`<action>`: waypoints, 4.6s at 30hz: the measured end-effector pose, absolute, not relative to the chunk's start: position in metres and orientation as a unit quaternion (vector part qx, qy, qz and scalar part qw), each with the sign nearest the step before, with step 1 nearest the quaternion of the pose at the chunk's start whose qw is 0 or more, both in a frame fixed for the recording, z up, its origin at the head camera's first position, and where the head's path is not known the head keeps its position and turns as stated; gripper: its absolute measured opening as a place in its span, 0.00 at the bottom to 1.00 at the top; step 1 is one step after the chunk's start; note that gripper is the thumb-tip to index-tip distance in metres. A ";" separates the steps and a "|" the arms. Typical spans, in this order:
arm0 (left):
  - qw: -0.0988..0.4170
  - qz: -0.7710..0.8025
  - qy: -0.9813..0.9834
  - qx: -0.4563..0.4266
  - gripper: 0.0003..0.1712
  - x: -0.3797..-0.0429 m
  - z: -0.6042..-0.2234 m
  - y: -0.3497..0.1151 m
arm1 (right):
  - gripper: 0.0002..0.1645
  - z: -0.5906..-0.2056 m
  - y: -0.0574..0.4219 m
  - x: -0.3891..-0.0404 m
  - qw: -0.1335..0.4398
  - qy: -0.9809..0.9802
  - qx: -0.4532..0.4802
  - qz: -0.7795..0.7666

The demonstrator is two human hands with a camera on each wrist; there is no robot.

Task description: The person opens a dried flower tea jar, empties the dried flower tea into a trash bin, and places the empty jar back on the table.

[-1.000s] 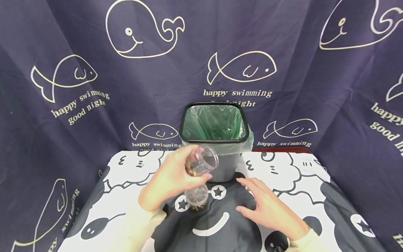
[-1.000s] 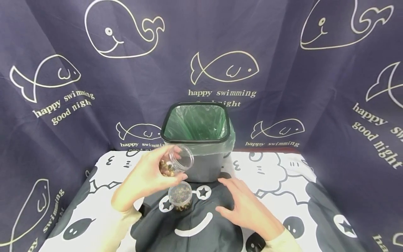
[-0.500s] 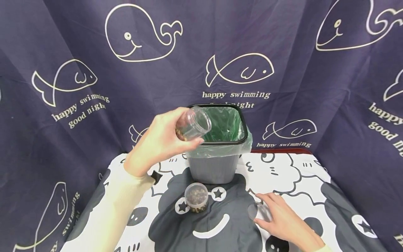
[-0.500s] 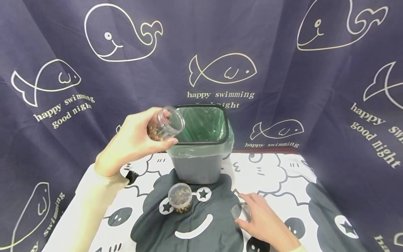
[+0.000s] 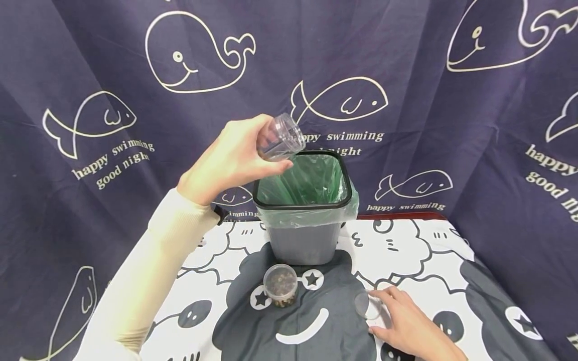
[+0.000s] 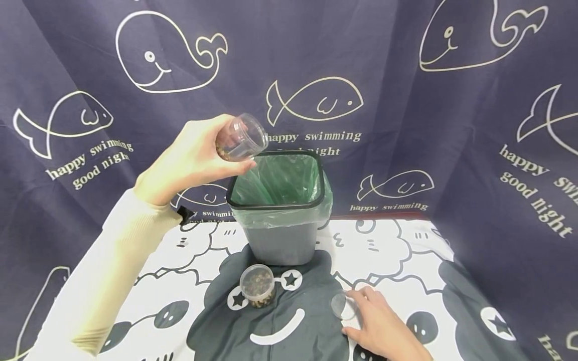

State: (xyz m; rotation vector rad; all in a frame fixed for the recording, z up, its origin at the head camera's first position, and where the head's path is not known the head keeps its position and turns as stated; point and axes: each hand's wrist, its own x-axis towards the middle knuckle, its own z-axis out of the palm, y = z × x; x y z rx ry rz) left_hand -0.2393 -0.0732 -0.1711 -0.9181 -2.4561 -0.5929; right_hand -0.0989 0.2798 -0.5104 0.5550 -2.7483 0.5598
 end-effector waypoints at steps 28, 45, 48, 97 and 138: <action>0.127 -0.033 -0.944 -0.303 0.28 -0.321 -0.212 -0.070 | 0.43 -0.518 0.272 -0.103 0.135 -0.958 0.164 0.195; 0.114 0.041 -0.936 -0.329 0.30 -0.323 -0.215 -0.061 | 0.39 -0.518 0.270 -0.107 0.113 -0.963 0.158 0.186; 0.122 0.060 -0.932 -0.335 0.30 -0.324 -0.216 -0.060 | 0.39 -0.519 0.270 -0.107 0.121 -0.962 0.163 0.184; 0.113 0.171 -0.916 -0.346 0.34 -0.325 -0.220 -0.032 | 0.39 -0.523 0.273 -0.109 0.134 -0.958 0.161 0.196; 0.154 0.266 -0.876 -0.372 0.28 -0.322 -0.216 -0.023 | 0.39 -0.528 0.275 -0.109 0.138 -0.957 0.167 0.194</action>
